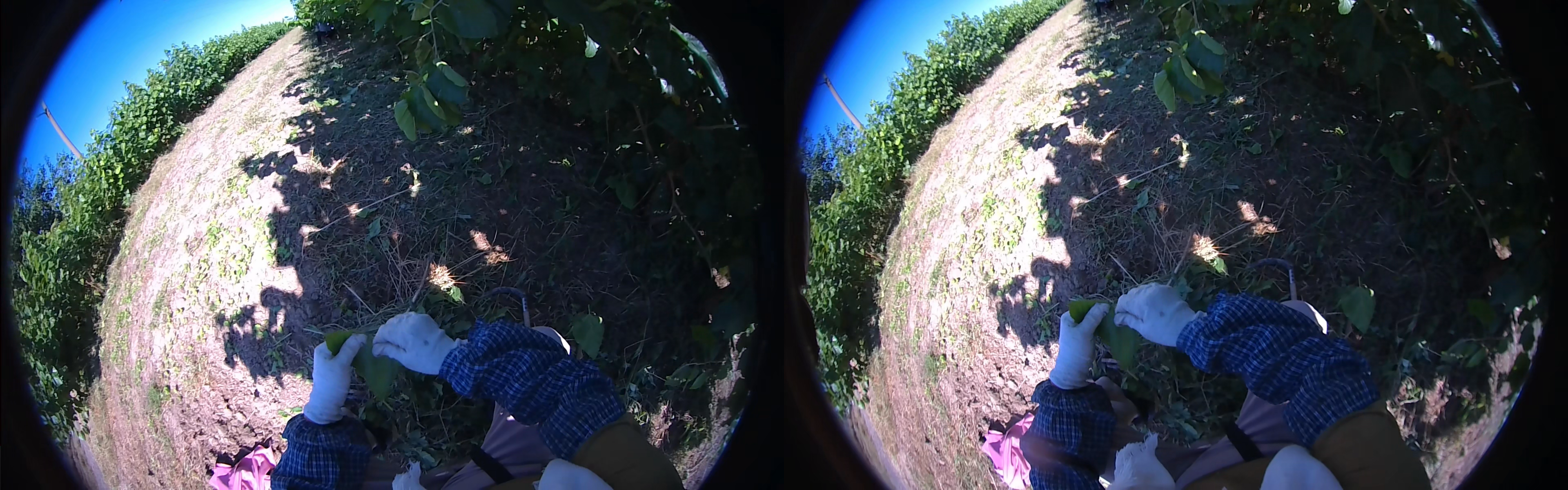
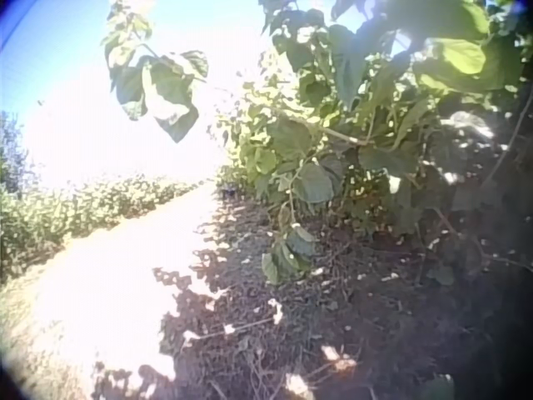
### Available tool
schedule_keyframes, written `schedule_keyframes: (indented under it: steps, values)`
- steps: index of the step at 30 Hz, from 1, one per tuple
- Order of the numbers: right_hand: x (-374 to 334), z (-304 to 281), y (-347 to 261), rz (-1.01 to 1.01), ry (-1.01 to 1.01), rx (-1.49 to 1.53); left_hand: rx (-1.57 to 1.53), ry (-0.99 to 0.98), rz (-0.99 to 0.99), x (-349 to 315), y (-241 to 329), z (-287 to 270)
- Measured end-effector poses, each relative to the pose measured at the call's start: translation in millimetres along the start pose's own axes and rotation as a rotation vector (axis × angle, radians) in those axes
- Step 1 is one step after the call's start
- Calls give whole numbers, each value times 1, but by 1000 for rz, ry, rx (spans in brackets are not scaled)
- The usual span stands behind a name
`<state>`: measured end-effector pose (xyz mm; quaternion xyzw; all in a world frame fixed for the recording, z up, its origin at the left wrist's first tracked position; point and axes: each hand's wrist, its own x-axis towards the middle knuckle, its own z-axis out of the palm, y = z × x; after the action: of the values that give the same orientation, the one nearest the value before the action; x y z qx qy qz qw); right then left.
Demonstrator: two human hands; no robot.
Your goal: The person sits on the ground and handles green leaves with gloved hands, separating and arranging them. The person continues to pick up and sort leaves throughout the clip.
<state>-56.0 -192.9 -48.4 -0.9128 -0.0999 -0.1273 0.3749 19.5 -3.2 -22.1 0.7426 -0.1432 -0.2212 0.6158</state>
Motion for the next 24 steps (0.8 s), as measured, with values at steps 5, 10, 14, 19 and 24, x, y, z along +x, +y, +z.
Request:
schedule_keyframes:
  steps: [5, 10, 14, 19, 24]
  values:
    - [1, 1, -3, -53, 38, -2, -120, 65, -23, 5, 2, -6]
    - [-8, -8, 8, 9, 84, 34, -189, 125, 27, 6, 16, 6]
    - [3, -1, 6, 31, 152, 108, -323, 273, 93, 9, 7, -19]
    - [-5, -17, 9, 153, 158, 138, -348, 297, 106, 24, -21, -42]
    - [-5, -25, 4, 198, 152, 180, -149, 394, 146, 25, -13, -30]
